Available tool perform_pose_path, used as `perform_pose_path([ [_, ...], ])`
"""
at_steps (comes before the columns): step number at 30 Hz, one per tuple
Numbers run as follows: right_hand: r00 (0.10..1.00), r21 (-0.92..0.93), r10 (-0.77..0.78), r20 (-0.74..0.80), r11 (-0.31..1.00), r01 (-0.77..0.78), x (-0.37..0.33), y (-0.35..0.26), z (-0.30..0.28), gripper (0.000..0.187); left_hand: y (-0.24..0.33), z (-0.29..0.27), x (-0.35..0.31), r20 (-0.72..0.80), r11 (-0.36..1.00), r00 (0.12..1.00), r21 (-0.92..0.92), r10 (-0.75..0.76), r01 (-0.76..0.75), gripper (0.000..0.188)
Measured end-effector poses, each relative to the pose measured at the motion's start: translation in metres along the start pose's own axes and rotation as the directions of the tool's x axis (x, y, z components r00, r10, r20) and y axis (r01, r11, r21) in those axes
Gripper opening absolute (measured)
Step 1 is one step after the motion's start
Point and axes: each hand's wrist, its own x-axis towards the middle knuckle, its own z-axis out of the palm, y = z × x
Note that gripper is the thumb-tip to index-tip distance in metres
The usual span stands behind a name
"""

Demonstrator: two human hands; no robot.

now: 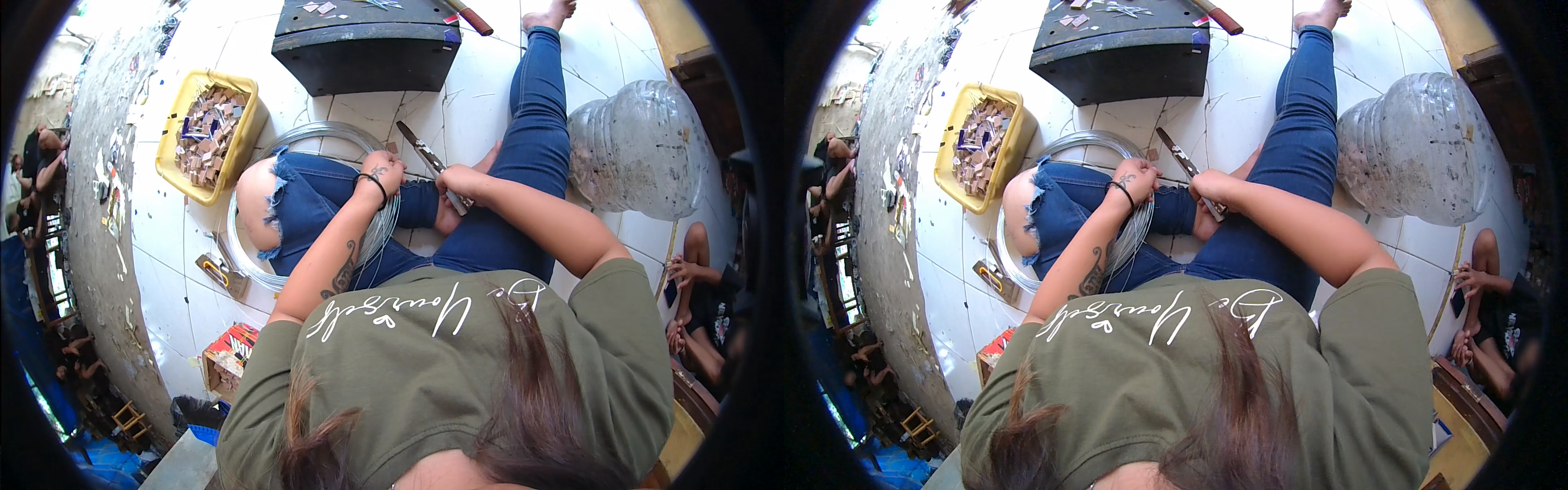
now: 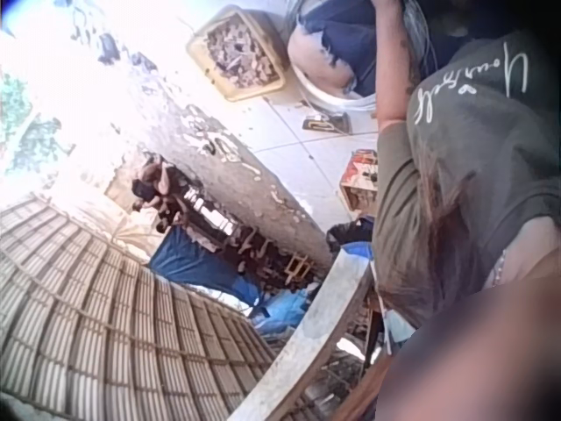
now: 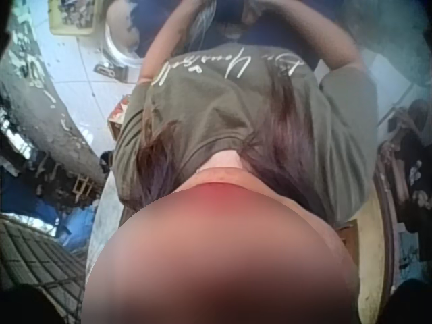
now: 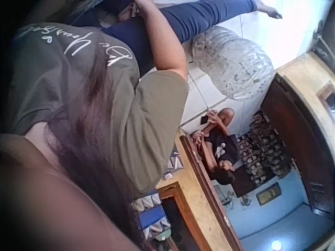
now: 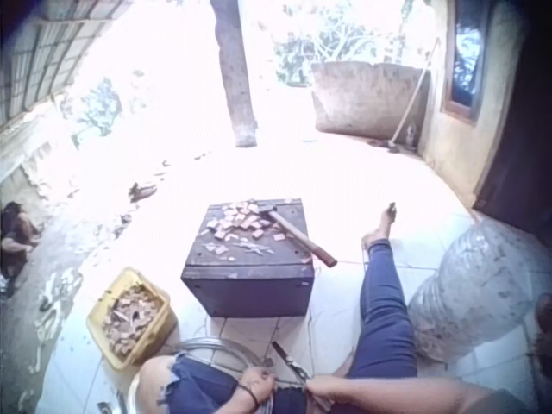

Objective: The person sits on the floor and repeatedly cuts short lengths of thin metal wire from a coil using pliers. The cut pieces are placed on a nearby black box. The person handles the wire coil and pliers throughout the task.

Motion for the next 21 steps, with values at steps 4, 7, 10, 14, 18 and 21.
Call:
perform_pose_path([
  [4, 0.999, -0.025, -0.019, -0.027, 1.0, 0.018, 0.002, 0.0, 0.001, 0.008, -0.004, -0.001, 0.005, -0.006, 1.0, 1.0, 0.0, -0.003, 0.003, 0.02],
  [7, 0.999, -0.03, -0.023, -0.025, 0.999, 0.022, 0.003, 0.0, 0.001, 0.01, -0.005, -0.002, 0.005, 0.001, 1.0, 1.0, 0.001, 0.006, -0.006, 0.02],
  [10, 0.999, -0.036, -0.04, 0.016, 0.998, 0.041, 0.0, -0.001, -0.001, 0.014, -0.003, -0.003, 0.004, -0.002, 0.998, 1.0, -0.054, 0.012, -0.012, 0.02],
  [14, 0.979, 0.077, -0.16, 0.128, 0.986, 0.151, -0.014, 0.004, -0.011, 0.026, -0.004, -0.007, -0.005, -0.045, 0.952, 0.996, -0.292, 0.079, -0.089, 0.02],
  [18, 0.932, 0.17, -0.265, 0.248, 0.959, 0.228, -0.033, 0.008, -0.021, 0.043, -0.001, -0.01, -0.01, -0.104, 0.845, 0.975, -0.487, 0.195, -0.221, 0.019],
  [21, 0.908, 0.16, -0.318, 0.273, 0.946, 0.284, -0.04, 0.004, -0.026, 0.035, 0.002, -0.01, -0.01, -0.112, 0.834, 0.979, -0.513, 0.169, -0.202, 0.018],
])
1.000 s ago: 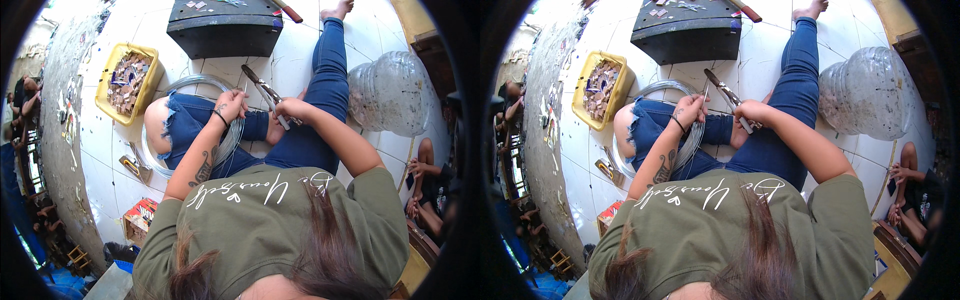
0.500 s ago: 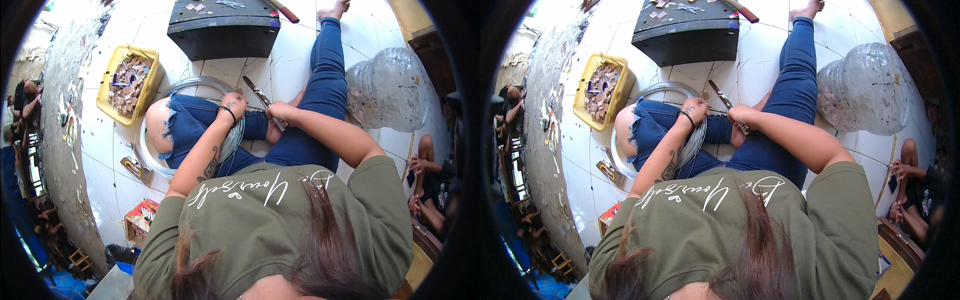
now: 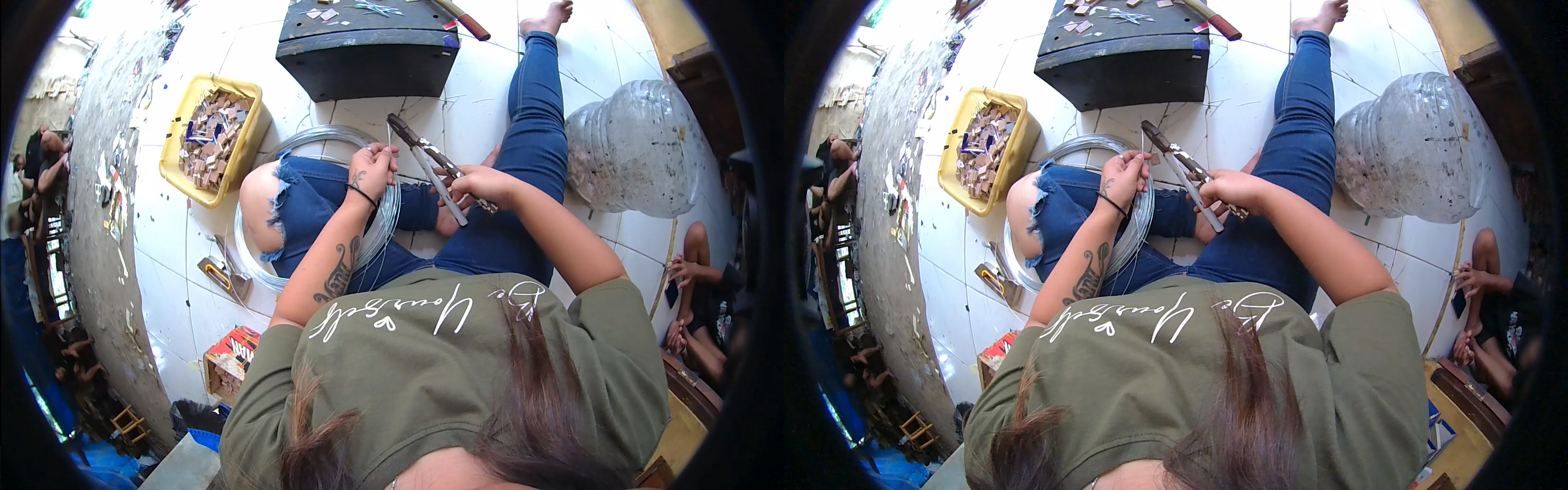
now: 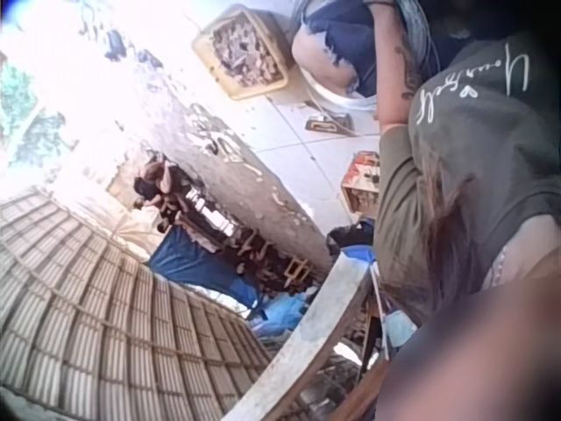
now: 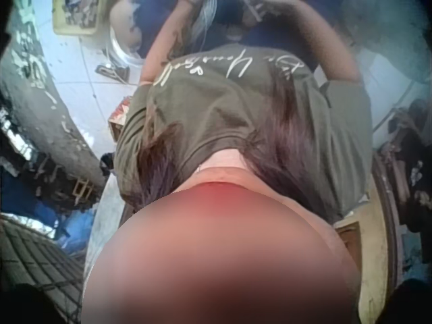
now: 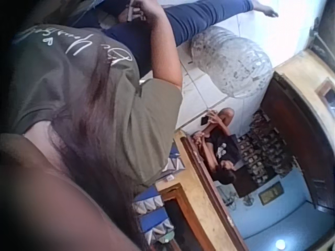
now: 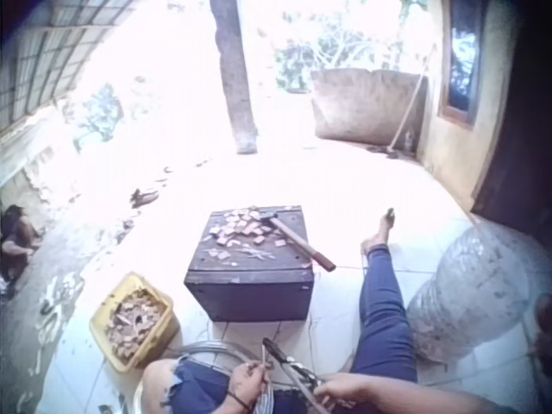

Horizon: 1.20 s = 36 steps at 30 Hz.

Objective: The person sits on the floor and repeatedly cuts short lengths of thin metal wire from a coil using pliers. The cut pieces are placed on a nearby black box. The person handles the wire coil and pliers throughout the task.

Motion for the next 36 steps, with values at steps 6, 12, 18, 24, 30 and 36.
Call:
perform_pose_path([
  [6, 0.999, -0.11, 0.036, -0.002, 0.993, -0.036, 0.0, -0.01, -0.005, 0.028, 0.003, -0.002, -0.001, 0.003, 0.999, 1.0, -0.042, 0.019, -0.019, 0.017],
  [12, 0.999, -0.202, 0.032, -0.016, 0.979, -0.035, 0.0, -0.013, -0.004, 0.027, 0.006, 0.0, -0.001, 0.013, 0.997, 0.999, -0.058, 0.048, -0.047, 0.017],
  [18, 1.0, -0.209, 0.019, -0.005, 0.978, -0.02, 0.001, -0.013, -0.002, 0.026, 0.007, -0.003, -0.001, -0.013, 1.0, 1.0, -0.01, 0.023, -0.023, 0.016],
  [24, 1.0, -0.193, 0.024, -0.003, 0.981, -0.024, -0.004, -0.017, 0.0, 0.025, 0.008, -0.004, -0.001, -0.046, 0.998, 0.998, -0.049, 0.036, -0.038, 0.017],
  [30, 1.0, -0.329, 0.005, 0.006, 0.944, -0.003, -0.001, -0.019, 0.0, 0.029, 0.009, -0.003, -0.004, 0.026, 0.999, 0.999, 0.014, 0.037, -0.038, 0.018],
  [36, 0.997, -0.24, 0.072, 0.007, 0.968, -0.068, 0.014, -0.001, 0.003, 0.033, 0.008, -0.006, -0.004, 0.035, 0.996, 0.999, 0.094, -0.002, -0.002, 0.019],
])
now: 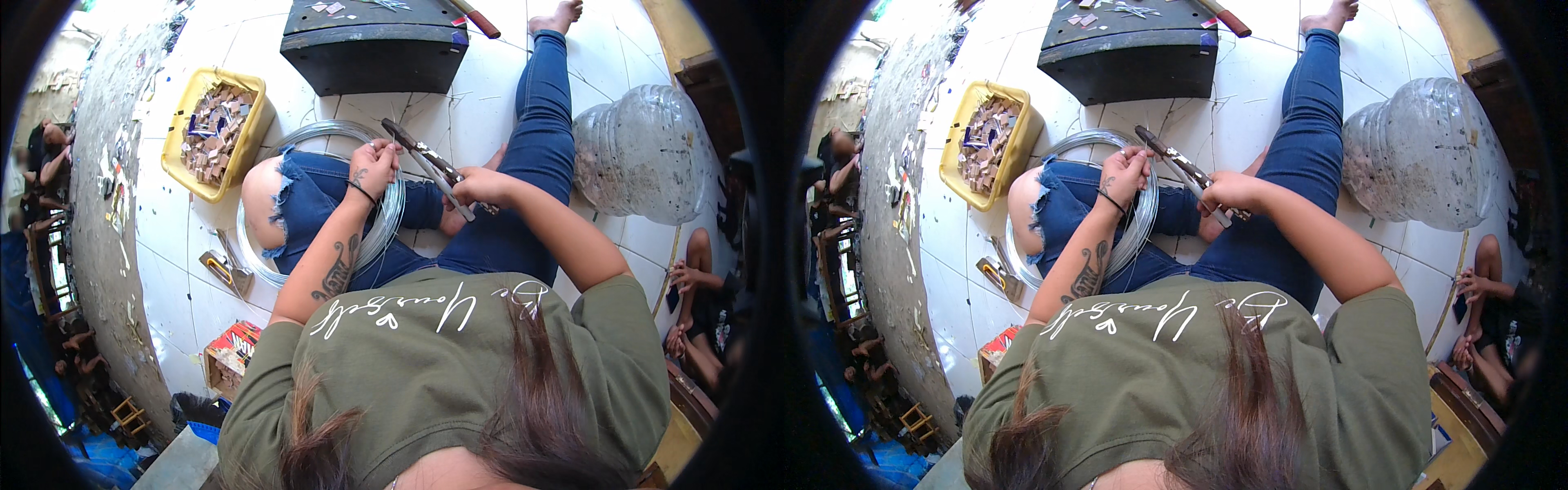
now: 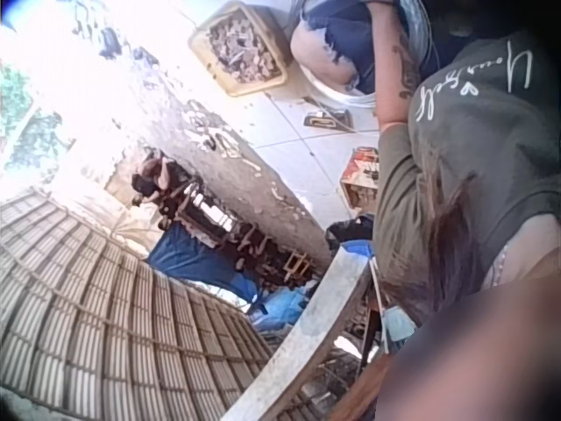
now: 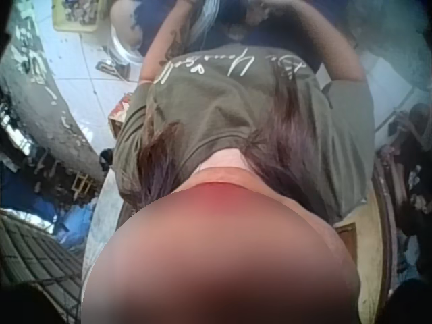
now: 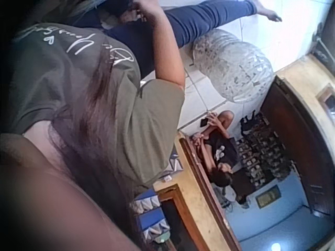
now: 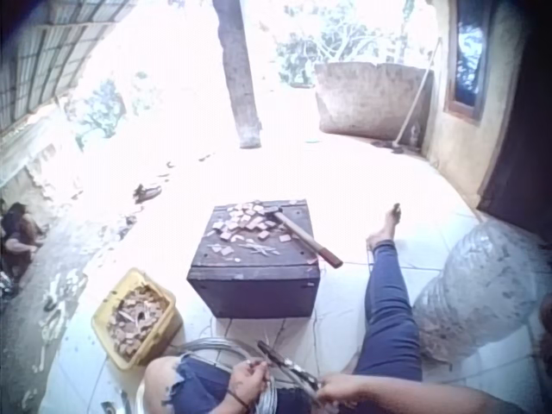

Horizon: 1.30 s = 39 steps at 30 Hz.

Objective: The person sits on the floor and repeatedly cuts short lengths of thin metal wire from a coil using pliers. The cut pieces are placed on a nearby black box. The person handles the wire coil and pliers throughout the task.

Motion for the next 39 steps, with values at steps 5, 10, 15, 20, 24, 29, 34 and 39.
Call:
perform_pose_path([
  [5, 0.998, 0.029, 0.005, -0.066, 1.0, -0.003, 0.005, 0.007, 0.001, 0.029, -0.004, 0.003, 0.0, 0.023, 0.994, 0.999, 0.101, -0.049, 0.047, 0.021],
  [10, 0.996, 0.043, -0.011, -0.086, 0.999, 0.015, 0.007, 0.006, -0.004, 0.029, -0.007, 0.002, -0.002, 0.019, 0.989, 0.998, 0.136, -0.066, 0.063, 0.02],
  [15, 0.999, -0.02, -0.038, -0.037, 0.999, 0.037, 0.01, 0.005, -0.011, 0.04, -0.007, -0.002, 0.0, 0.032, 0.987, 0.998, 0.159, -0.046, 0.04, 0.02],
  [20, 0.996, 0.069, -0.003, -0.084, 0.998, 0.008, 0.01, 0.009, -0.007, 0.025, -0.012, -0.003, 0.001, 0.029, 0.984, 0.999, 0.175, -0.019, 0.013, 0.02],
  [24, 0.984, 0.085, 0.021, -0.177, 0.996, -0.006, 0.017, 0.013, 0.008, 0.019, -0.015, 0.0, 0.01, -0.008, 0.956, 0.998, 0.288, -0.061, 0.06, 0.02],
  [29, 0.951, -0.108, 0.081, -0.3, 0.987, -0.118, 0.04, 0.024, 0.023, 0.016, -0.033, -0.002, 0.028, -0.069, 0.882, 0.987, 0.444, -0.144, 0.159, 0.022],
  [34, 0.969, -0.039, 0.066, -0.236, 0.996, -0.078, 0.055, 0.042, 0.008, 0.02, -0.056, -0.012, 0.036, -0.069, 0.821, 0.994, 0.57, 0.087, -0.032, 0.023],
  [39, 0.798, -0.495, -0.293, -0.527, 0.869, -0.007, 0.068, 0.03, -0.022, 0.051, -0.038, -0.004, 0.013, 0.049, 0.797, 0.998, 0.601, 0.033, -0.056, 0.021],
])
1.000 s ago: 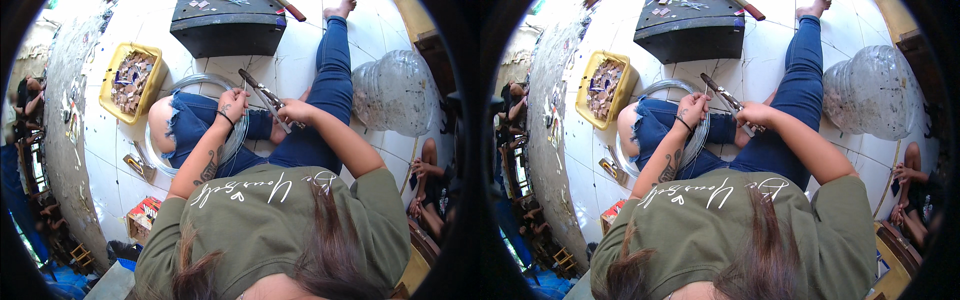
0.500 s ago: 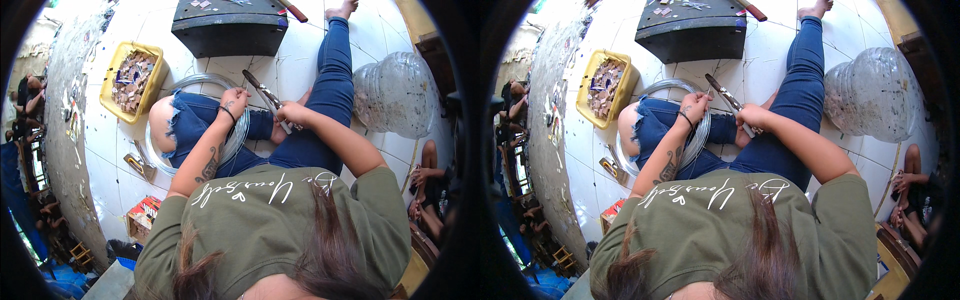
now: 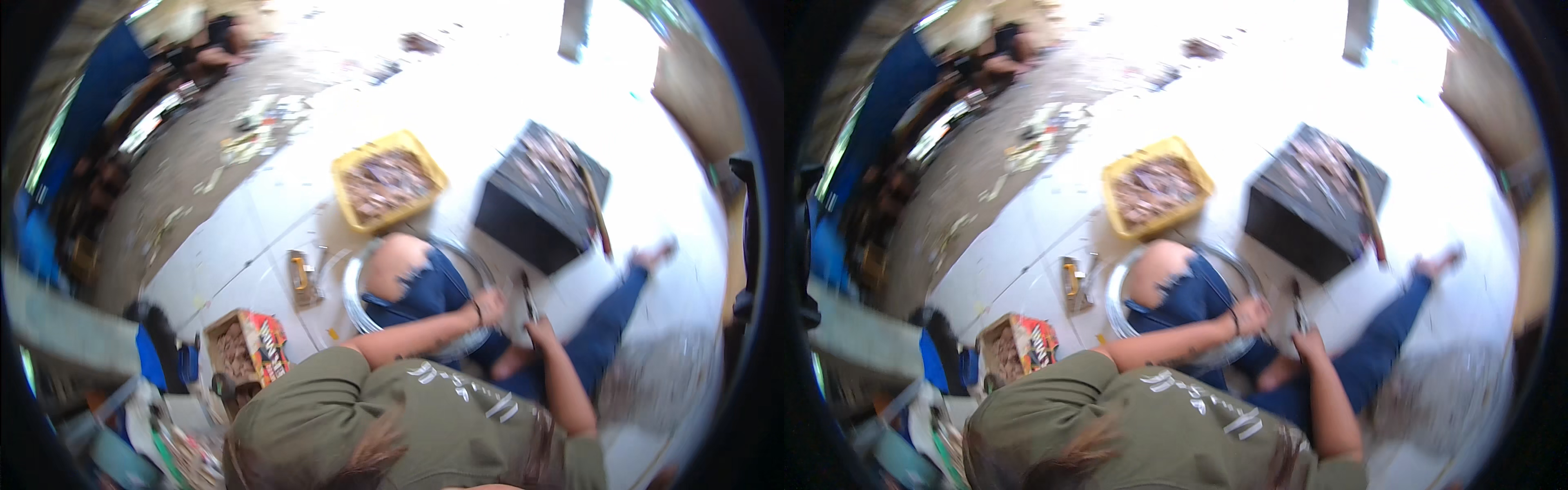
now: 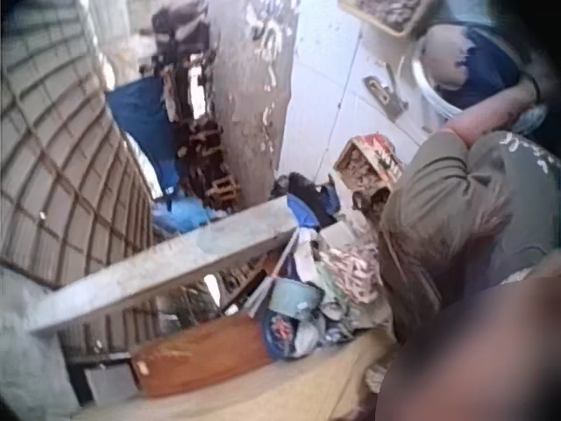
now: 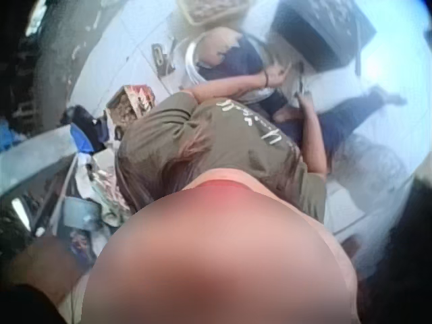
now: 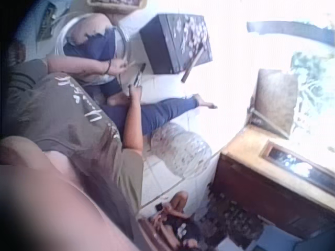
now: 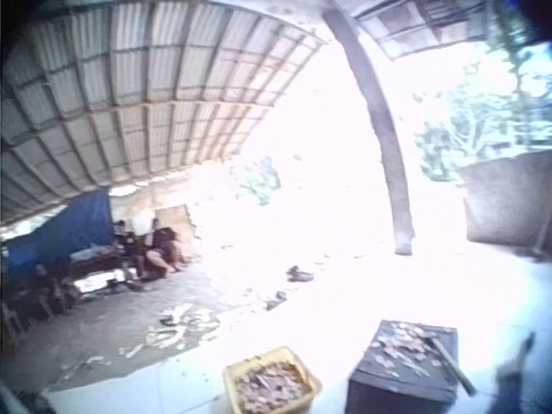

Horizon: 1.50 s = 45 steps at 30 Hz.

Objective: The person sits on the floor and repeatedly cuts short lengths of thin metal wire from a coil using pliers. The cut pieces are placed on a nearby black box. The person handles the wire coil and pliers throughout the task.

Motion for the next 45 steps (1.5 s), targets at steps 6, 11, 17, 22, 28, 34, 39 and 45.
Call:
perform_pose_path([
  [6, 0.969, -0.421, 0.019, -0.247, 0.898, -0.125, 0.02, -0.01, 0.015, 0.062, 0.04, -0.012, -0.08, -0.094, 0.969, 0.974, 0.154, 0.208, -0.192, 0.042],
  [11, 0.952, -0.48, -0.073, -0.298, 0.873, -0.084, 0.011, -0.019, 0.021, 0.066, 0.036, -0.059, -0.177, -0.012, 0.821, 0.969, 0.533, 0.248, -0.204, 0.066],
  [17, 0.946, 0.668, -0.062, 0.318, 0.722, -0.177, 0.013, -0.073, 0.049, 0.08, 0.028, -0.047, -0.223, -0.122, 0.648, 0.963, 0.759, 0.239, -0.065, 0.065],
  [22, 0.984, 0.491, 0.056, 0.171, 0.86, -0.135, 0.019, -0.107, 0.084, 0.079, 0.03, -0.036, -0.219, -0.181, 0.579, 0.961, 0.815, 0.209, 0.027, 0.059],
  [28, 0.956, 0.714, -0.254, 0.148, 0.696, 0.075, -0.044, -0.15, 0.07, 0.045, 0.024, -0.063, -0.235, -0.293, 0.587, 0.955, 0.782, 0.047, 0.211, 0.037],
  [34, 0.881, 0.685, -0.385, 0.274, 0.721, 0.102, -0.132, -0.235, 0.047, 0.051, -0.053, -0.145, -0.286, -0.441, 0.815, 0.851, 0.579, 0.287, 0.025, 0.022],
  [39, 0.875, 0.486, -0.468, 0.122, 0.797, 0.359, -0.197, -0.257, 0.0, 0.066, -0.041, -0.22, -0.271, -0.414, 0.745, 0.718, 0.631, 0.559, -0.216, 0.017],
  [45, 0.68, 0.221, -0.712, -0.175, 0.645, 0.731, -0.241, -0.264, -0.114, 0.06, 0.001, -0.269, -0.237, -0.304, 0.788, 0.805, 0.54, 0.509, -0.295, 0.017],
])
